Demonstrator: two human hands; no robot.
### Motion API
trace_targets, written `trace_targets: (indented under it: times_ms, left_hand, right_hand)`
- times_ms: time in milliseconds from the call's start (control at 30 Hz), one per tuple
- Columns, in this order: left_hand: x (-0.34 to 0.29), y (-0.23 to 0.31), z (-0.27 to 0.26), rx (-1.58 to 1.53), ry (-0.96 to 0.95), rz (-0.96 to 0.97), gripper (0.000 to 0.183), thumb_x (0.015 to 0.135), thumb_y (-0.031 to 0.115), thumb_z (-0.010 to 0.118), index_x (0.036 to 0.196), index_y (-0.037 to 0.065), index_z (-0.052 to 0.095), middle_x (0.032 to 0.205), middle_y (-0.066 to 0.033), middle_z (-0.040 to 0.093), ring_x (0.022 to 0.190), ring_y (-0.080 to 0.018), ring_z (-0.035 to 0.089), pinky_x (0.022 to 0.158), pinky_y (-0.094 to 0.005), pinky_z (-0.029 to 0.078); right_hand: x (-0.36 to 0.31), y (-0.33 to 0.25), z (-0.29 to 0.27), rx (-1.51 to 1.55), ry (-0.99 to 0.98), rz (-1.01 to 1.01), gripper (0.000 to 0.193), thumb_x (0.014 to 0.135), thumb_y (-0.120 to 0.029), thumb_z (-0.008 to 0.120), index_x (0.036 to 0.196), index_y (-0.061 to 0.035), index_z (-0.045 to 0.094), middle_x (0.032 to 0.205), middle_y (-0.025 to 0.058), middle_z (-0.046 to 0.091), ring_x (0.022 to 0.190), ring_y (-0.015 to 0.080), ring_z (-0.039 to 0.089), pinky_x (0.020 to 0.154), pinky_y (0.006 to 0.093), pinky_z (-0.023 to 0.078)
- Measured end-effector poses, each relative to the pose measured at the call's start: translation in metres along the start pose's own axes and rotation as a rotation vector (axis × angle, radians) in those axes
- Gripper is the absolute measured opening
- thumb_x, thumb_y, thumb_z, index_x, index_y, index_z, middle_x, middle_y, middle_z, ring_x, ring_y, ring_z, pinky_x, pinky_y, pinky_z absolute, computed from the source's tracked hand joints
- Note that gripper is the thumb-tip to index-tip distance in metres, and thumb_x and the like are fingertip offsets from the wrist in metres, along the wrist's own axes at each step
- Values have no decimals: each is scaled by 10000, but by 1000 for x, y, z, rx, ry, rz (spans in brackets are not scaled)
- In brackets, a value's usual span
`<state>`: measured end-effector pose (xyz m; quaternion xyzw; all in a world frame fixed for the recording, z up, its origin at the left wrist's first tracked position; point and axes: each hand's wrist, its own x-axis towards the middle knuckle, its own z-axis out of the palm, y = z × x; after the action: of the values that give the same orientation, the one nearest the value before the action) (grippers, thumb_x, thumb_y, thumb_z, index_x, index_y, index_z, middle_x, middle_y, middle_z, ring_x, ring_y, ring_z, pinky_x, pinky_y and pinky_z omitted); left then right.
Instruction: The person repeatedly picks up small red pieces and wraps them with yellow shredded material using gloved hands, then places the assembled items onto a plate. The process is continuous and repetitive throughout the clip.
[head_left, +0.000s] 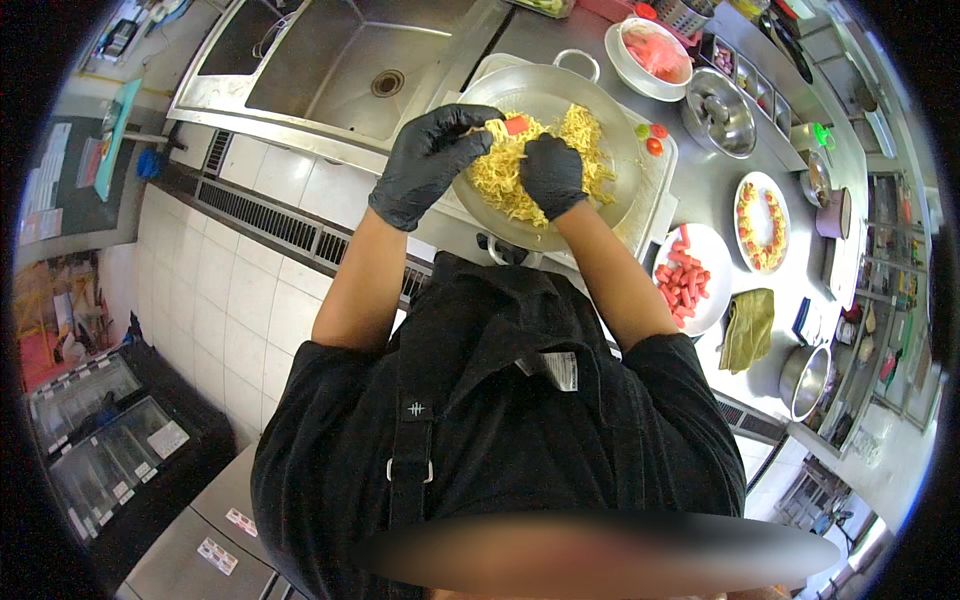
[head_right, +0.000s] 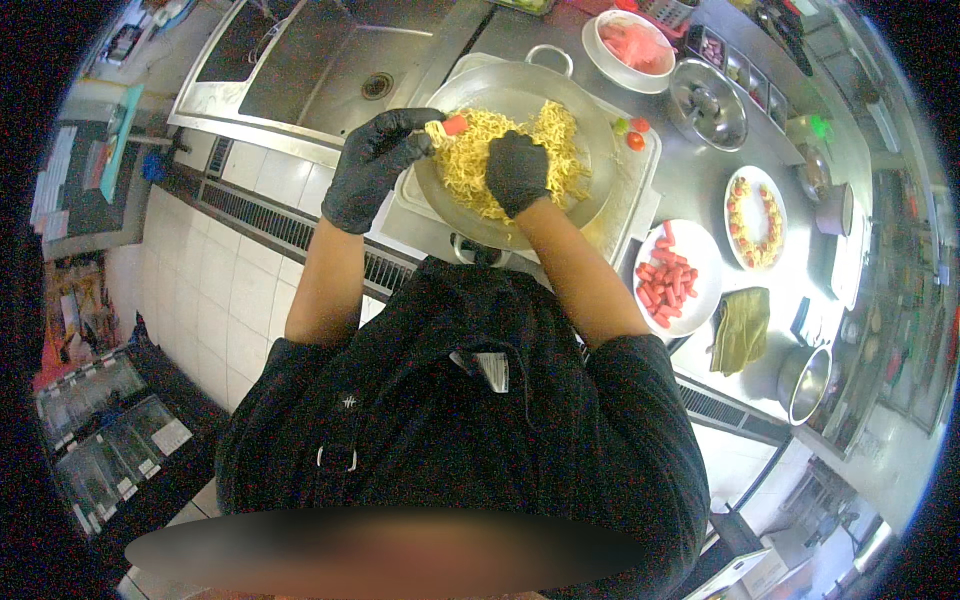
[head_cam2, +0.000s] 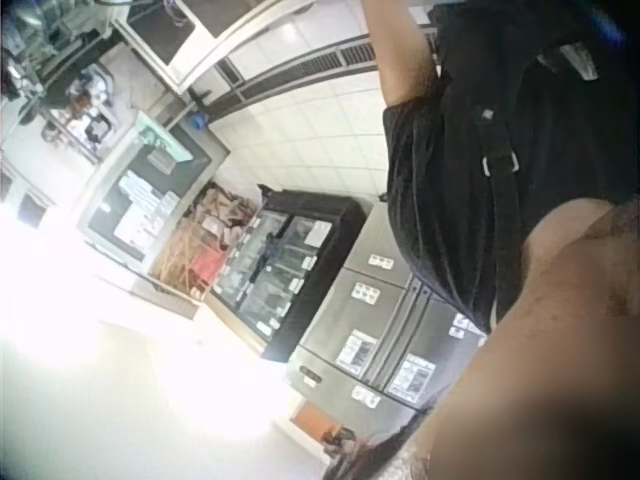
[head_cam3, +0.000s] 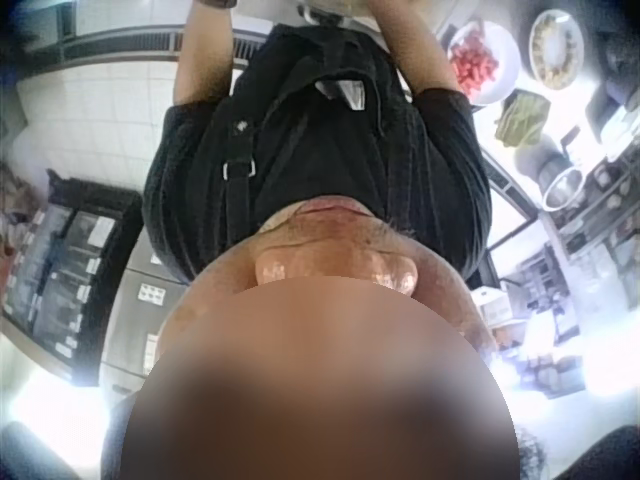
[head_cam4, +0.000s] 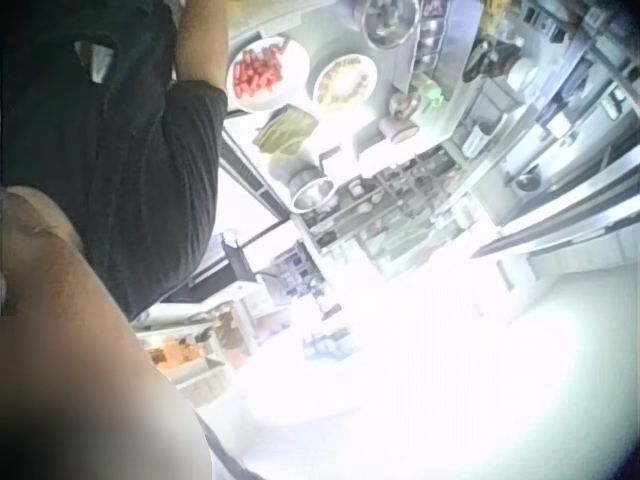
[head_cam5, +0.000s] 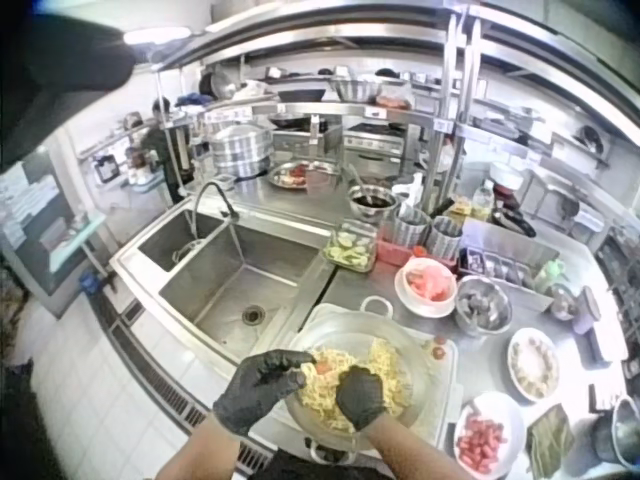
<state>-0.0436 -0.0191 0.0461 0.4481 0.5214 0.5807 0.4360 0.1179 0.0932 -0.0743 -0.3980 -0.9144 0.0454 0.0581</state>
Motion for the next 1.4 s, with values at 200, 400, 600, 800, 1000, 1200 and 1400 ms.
trace_targets:
  times_ms: [200, 400, 600, 800, 1000, 1200, 1400]
  left_hand:
    - [-11, -22, -20, 27, 27, -153, 225, 858, 96, 659, 1076, 40, 660, 955, -26, 666, 877, -91, 578, 831, -257, 471]
    - [-5, -31, -10, 0, -6, -173, 280, 845, 125, 665, 1095, 3, 638, 948, -59, 680, 861, -124, 616, 774, -257, 489]
    - [4, -38, 10, -163, 11, -220, 256, 852, 110, 647, 1087, 10, 635, 882, -85, 678, 791, -148, 646, 728, -266, 506]
    - [4, -52, 24, -162, -12, -135, 510, 832, 29, 654, 1306, 52, 467, 1155, -118, 590, 831, -151, 625, 762, -278, 531]
    - [4, -58, 39, -102, -16, -1, 508, 857, 36, 633, 1337, 71, 468, 1171, -88, 581, 846, -133, 599, 791, -273, 530]
    - [4, -55, 40, -107, 54, -133, 340, 894, 28, 574, 1234, 25, 561, 1002, -66, 636, 837, -109, 602, 766, -242, 500]
    - [5, -68, 43, -77, 241, -37, 261, 908, 56, 564, 1160, 0, 598, 974, -61, 642, 828, -110, 606, 763, -243, 501]
  right_hand:
    - [16, 54, -77, 563, 87, -72, 249, 819, -269, 583, 819, -24, 630, 824, 216, 633, 791, 382, 616, 716, 462, 473]
    - [29, 65, -175, 770, 4, -108, 219, 876, -228, 595, 932, -28, 664, 778, 0, 638, 709, 83, 539, 679, 245, 442]
    - [21, 49, -168, 1005, -43, -31, 289, 880, -259, 586, 1032, -23, 654, 899, 22, 637, 773, 95, 588, 678, 230, 478]
    - [8, 29, -141, 1178, -176, 238, 303, 868, -258, 601, 1036, -10, 649, 929, 53, 644, 744, 110, 594, 567, 240, 485]
    - [-4, 14, -121, 869, -70, 101, 273, 866, -288, 594, 930, -29, 656, 819, 170, 644, 700, 304, 615, 639, 371, 501]
    - [-24, -6, -102, 885, 20, 103, 264, 838, -259, 639, 901, -3, 644, 844, 201, 655, 784, 342, 653, 698, 390, 504]
    - [-44, -18, -96, 864, 101, 116, 218, 856, -214, 624, 889, 1, 633, 784, 205, 651, 709, 323, 659, 647, 377, 506]
